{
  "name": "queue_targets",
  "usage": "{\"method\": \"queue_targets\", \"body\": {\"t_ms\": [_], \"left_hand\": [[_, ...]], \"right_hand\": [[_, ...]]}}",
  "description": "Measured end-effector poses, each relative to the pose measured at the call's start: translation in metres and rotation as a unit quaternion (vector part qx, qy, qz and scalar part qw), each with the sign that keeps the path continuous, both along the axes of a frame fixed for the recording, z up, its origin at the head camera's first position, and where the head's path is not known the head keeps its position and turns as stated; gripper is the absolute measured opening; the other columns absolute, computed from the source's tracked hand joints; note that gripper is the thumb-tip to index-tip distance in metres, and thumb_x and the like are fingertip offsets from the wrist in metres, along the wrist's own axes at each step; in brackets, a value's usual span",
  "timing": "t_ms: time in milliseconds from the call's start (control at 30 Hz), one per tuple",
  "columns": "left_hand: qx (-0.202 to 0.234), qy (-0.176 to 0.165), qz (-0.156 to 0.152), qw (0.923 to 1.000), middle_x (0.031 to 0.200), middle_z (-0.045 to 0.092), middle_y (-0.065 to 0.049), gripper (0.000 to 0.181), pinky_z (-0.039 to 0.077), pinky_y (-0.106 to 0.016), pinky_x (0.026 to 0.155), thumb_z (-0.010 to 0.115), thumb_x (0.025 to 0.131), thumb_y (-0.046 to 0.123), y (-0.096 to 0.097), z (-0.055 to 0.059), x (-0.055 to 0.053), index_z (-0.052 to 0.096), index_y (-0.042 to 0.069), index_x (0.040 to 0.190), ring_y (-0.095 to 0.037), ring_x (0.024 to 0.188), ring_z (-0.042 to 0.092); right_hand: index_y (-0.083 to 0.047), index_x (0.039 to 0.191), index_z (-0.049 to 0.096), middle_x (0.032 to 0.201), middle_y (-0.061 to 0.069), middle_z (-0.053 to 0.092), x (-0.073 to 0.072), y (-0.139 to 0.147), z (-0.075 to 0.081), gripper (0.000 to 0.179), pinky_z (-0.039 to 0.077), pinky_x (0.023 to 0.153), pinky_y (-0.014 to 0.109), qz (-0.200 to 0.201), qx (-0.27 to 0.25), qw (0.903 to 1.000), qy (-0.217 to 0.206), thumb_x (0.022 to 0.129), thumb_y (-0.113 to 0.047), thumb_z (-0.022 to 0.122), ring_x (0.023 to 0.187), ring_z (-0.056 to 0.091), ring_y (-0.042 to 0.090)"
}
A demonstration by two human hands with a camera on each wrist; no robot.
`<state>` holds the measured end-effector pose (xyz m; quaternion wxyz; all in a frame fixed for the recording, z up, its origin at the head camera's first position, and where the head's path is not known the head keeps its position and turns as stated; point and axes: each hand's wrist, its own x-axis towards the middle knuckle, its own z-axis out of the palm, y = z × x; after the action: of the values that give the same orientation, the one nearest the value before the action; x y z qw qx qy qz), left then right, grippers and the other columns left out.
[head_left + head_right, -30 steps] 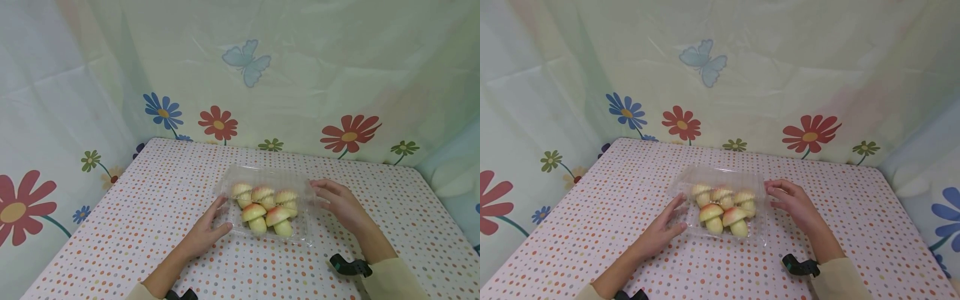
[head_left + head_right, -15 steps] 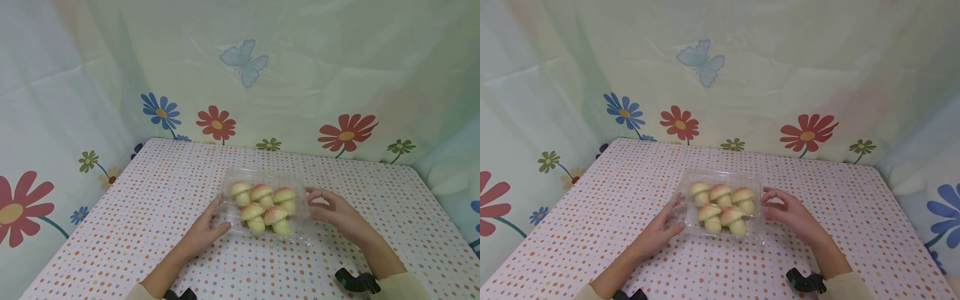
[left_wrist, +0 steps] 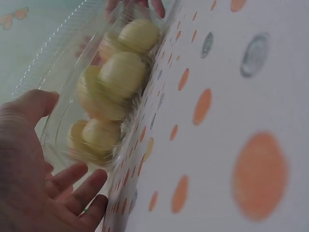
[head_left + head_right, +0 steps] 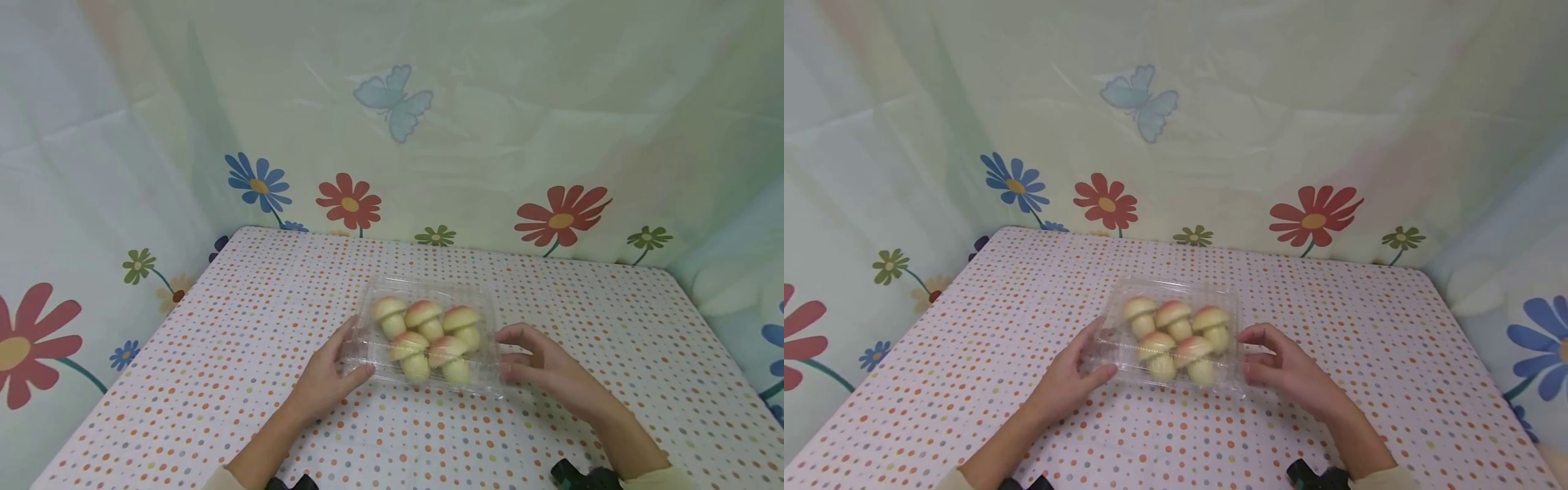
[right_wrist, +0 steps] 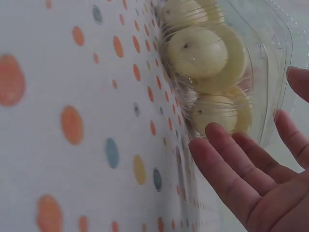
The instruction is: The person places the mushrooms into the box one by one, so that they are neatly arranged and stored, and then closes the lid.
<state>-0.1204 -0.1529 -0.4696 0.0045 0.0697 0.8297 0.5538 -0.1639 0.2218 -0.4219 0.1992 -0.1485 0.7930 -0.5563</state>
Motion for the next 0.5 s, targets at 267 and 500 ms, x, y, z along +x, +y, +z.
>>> {"method": "queue_targets", "body": {"t_ms": [267, 500], "left_hand": [[-0.059, 0.020, 0.012, 0.9980, 0.135, 0.056, -0.003, 0.098, 0.051, -0.028, 0.073, 0.081, 0.087, 0.026, -0.0026, 0.0081, 0.0014, 0.023, 0.039, 0.164, -0.017, 0.101, 0.058], [-0.052, 0.049, -0.041, 0.9966, 0.127, 0.055, -0.009, 0.095, 0.049, -0.025, 0.072, 0.060, 0.081, 0.006, -0.0086, 0.0098, 0.0041, 0.023, 0.027, 0.166, -0.017, 0.092, 0.056]], "right_hand": [[0.001, 0.145, 0.040, 0.148, 0.029, 0.040, 0.0047, 0.0001, -0.0028, 0.057, 0.062, 0.085, 0.037, -0.001, -0.012, 0.9999, -0.007, 0.099, -0.015, 0.069, 0.114, 0.068, 0.028], [-0.002, 0.149, 0.038, 0.143, 0.033, 0.044, 0.0086, -0.0013, -0.0041, 0.061, 0.063, 0.082, 0.039, -0.010, -0.013, 0.9998, -0.013, 0.099, -0.016, 0.070, 0.102, 0.071, 0.024]]}}
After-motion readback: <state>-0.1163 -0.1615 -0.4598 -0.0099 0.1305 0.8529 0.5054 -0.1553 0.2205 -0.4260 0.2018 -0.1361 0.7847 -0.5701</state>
